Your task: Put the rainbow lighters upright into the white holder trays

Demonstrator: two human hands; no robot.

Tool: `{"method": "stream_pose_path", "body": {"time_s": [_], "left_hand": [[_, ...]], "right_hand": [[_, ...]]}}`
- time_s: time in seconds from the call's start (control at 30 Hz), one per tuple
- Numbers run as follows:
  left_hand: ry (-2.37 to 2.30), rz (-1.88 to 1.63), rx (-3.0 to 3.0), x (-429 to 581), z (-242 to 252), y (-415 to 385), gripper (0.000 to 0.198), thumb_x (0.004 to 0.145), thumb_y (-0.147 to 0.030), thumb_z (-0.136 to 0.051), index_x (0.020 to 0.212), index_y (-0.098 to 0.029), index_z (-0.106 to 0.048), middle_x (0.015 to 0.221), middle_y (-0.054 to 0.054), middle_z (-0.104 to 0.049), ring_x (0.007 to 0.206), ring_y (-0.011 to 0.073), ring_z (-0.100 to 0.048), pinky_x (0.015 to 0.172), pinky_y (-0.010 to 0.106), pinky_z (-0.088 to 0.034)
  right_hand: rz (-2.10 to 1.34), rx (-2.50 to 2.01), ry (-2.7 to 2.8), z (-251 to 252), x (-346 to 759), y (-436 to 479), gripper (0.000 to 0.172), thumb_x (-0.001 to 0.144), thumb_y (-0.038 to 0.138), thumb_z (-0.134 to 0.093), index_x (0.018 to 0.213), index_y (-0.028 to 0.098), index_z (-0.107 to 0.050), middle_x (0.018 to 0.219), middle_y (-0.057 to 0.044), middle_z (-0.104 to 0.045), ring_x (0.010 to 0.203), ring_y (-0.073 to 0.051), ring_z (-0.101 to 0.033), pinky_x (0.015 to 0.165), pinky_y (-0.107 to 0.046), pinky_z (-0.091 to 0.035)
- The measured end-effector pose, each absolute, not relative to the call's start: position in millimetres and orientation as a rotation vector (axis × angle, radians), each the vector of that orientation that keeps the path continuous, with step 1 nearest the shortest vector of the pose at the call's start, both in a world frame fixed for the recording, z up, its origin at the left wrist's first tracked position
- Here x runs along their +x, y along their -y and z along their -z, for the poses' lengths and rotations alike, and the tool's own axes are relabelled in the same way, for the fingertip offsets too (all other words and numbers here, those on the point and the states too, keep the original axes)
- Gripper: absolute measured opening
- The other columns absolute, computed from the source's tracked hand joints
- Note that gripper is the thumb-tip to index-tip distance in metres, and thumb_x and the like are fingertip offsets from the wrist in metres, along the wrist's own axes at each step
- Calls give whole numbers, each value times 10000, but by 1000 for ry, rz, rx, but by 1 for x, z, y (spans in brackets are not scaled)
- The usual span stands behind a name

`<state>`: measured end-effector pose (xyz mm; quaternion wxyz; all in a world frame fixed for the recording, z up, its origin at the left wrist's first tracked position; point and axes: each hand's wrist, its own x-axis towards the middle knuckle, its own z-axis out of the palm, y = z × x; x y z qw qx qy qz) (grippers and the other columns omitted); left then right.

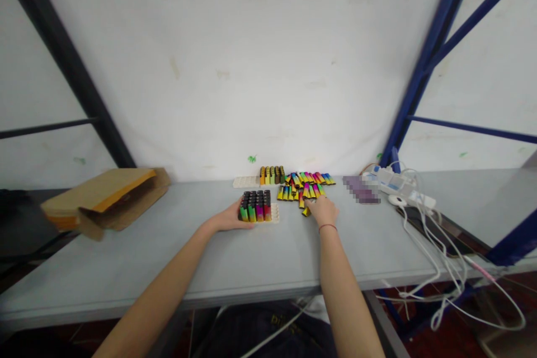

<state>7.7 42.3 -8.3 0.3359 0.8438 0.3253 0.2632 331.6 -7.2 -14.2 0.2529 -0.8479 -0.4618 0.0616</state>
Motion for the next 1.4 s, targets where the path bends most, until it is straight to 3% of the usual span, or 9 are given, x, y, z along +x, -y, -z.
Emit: {"method": "stream_pose_path", "body": {"time_s": [0.17, 0.27, 0.37, 0.63, 0.77, 0.9, 1.03, 1.23, 1.4], "left_hand": [[-839, -684, 2203, 8, 7, -41, 1077, 578, -414, -852, 1466, -136, -310, 1460, 163, -424, 1351, 355, -382, 1161, 476, -251], [-833, -696, 2208, 9, 7, -41, 1088, 569, -407, -858, 1471, -151, -306, 1463, 149, -425, 1348, 350, -386, 1163, 473, -253], [-831, -689, 2205, 8, 6, -41, 1093, 572, -411, -860, 1476, -155, -300, 1461, 147, -427, 1336, 344, -404, 1157, 471, -266], [-807, -691, 2189, 9, 5, -39, 1076, 590, -414, -852, 1474, -150, -298, 1474, 153, -413, 1361, 344, -372, 1166, 470, -246], [-815, -671, 2164, 9, 4, -38, 1045, 594, -435, -850, 1450, -133, -333, 1470, 158, -419, 1349, 341, -393, 1157, 460, -269], [-818, -682, 2171, 9, 6, -39, 1034, 593, -421, -849, 1444, -133, -337, 1454, 155, -437, 1350, 336, -394, 1156, 459, -273], [-804, -695, 2193, 9, 9, -41, 1045, 587, -415, -856, 1450, -145, -331, 1460, 154, -429, 1363, 340, -375, 1162, 468, -259], [-821, -691, 2179, 9, 9, -42, 1023, 579, -413, -859, 1425, -132, -357, 1426, 157, -466, 1356, 357, -375, 1157, 479, -262], [-829, -693, 2186, 9, 8, -41, 1029, 569, -408, -860, 1418, -118, -358, 1452, 172, -435, 1354, 362, -379, 1158, 479, -263]], "right_hand": [[-113, -2252, 1369, 20, 332, 3, 199, 782, 214, -564, 955, 152, -639, 916, -192, -694, 864, -296, -654, 687, -345, -430], [-126, -2098, 1402, 19, 334, -1, 46, 772, 205, -566, 787, 186, -606, 741, -117, -652, 764, -256, -624, 655, -320, -405], [-213, -1800, 1344, 14, 330, -4, 148, 794, 333, -548, 717, 209, -525, 640, -46, -562, 671, -217, -553, 627, -317, -390], [-756, -1100, 1297, -4, 297, 3, 490, 801, 647, -493, 1059, 248, -374, 576, 67, -491, 549, -158, -506, 545, -274, -394], [-805, -1118, 1290, -6, 289, 5, 467, 790, 697, -497, 893, 245, -446, 562, 66, -410, 485, -123, -390, 467, -251, -317], [-757, -1142, 1439, -7, 285, 7, 521, 804, 734, -440, 678, 229, -432, 565, 22, -454, 522, -124, -414, 508, -267, -341], [-756, -1139, 1516, -11, 276, 12, 506, 792, 717, -478, 673, 227, -434, 600, 8, -521, 585, -138, -476, 586, -274, -404], [-939, -1097, 1404, -7, 268, 11, 543, 805, 724, -463, 620, 215, -425, 503, 59, -333, 450, -91, -303, 448, -240, -262], [-1051, -1165, 1315, 0, 265, 4, 622, 852, 735, -335, 513, 215, -386, 434, 31, -347, 407, -98, -346, 435, -249, -283]]}}
